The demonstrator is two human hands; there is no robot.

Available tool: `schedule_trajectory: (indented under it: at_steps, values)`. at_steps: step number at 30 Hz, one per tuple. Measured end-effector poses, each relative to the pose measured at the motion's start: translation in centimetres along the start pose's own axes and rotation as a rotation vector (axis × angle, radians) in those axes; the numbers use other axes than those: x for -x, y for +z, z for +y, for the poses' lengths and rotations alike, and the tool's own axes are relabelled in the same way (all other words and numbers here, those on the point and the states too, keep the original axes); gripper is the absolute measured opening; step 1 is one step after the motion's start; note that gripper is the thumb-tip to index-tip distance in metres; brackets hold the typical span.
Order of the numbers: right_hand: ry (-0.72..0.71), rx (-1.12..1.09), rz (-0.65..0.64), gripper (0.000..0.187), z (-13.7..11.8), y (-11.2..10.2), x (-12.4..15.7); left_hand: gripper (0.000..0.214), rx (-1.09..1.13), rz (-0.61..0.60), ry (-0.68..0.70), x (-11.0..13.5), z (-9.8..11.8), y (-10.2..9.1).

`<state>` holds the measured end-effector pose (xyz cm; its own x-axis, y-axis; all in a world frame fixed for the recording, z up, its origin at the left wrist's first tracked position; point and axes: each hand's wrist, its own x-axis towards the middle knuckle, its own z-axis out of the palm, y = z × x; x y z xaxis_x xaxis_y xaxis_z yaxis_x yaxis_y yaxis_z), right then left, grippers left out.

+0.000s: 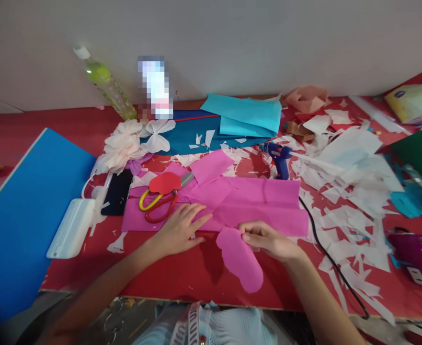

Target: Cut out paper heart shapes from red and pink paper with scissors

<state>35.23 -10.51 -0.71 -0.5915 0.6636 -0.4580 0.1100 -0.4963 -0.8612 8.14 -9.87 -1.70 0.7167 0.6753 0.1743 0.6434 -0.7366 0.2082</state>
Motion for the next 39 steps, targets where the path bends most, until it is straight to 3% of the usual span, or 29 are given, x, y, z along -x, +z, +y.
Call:
schedule_trajectory:
  at_steps: [4,6,9,12,15,18,22,26,29,32,36,39]
  values:
    - [-0.051,0.234,-0.347,0.045,-0.7,1.1,-1.1,0.022,-0.092,0.079,-0.023,-0.9,0.2,0.4]
    - [-0.117,0.307,-0.41,0.045,-1.2,1.5,-1.4,0.021,-0.09,0.137,-0.081,-1.5,-0.1,0.2]
    - [-0.191,0.313,-0.352,0.041,-1.5,1.6,-1.5,0.022,-0.08,0.161,-0.241,-2.4,-0.9,-0.5]
    - [-0.184,0.317,-0.223,0.036,-1.3,1.5,-1.5,0.024,-0.079,0.08,-0.375,-3.4,-1.9,-1.1]
    - [-0.13,0.351,-0.051,0.033,-1.2,1.4,-1.8,0.023,-0.06,-0.028,-0.453,-4.2,-2.7,-1.2]
    - [-0.165,0.449,0.051,0.034,-1.2,1.5,-2.5,0.022,-0.062,-0.072,-0.477,-4.4,-3.1,-0.7]
    - [-0.218,0.633,0.128,0.031,-1.1,1.8,-3.4,0.023,-0.169,0.056,-0.364,-3.9,-3.0,0.3]
    - [-0.215,0.82,0.301,0.022,-0.9,2.2,-4.0,0.026,-0.244,0.219,-0.294,-2.9,-2.7,1.1]
    - [-0.229,0.888,0.411,0.019,-1.0,2.4,-4.0,0.029,-0.235,0.25,-0.217,-1.9,-2.4,1.5]
    - [-0.211,0.951,0.485,0.018,-1.4,2.2,-3.8,0.029,-0.199,0.222,0.001,-0.9,-2.0,1.6]
    - [-0.183,0.97,0.427,0.021,-1.9,2.3,-3.6,0.021,-0.213,0.292,0.257,0.0,-0.7,1.6]
    - [-0.247,0.881,0.356,0.023,-2.1,2.8,-3.6,0.019,-0.201,0.254,0.251,0.4,0.6,1.8]
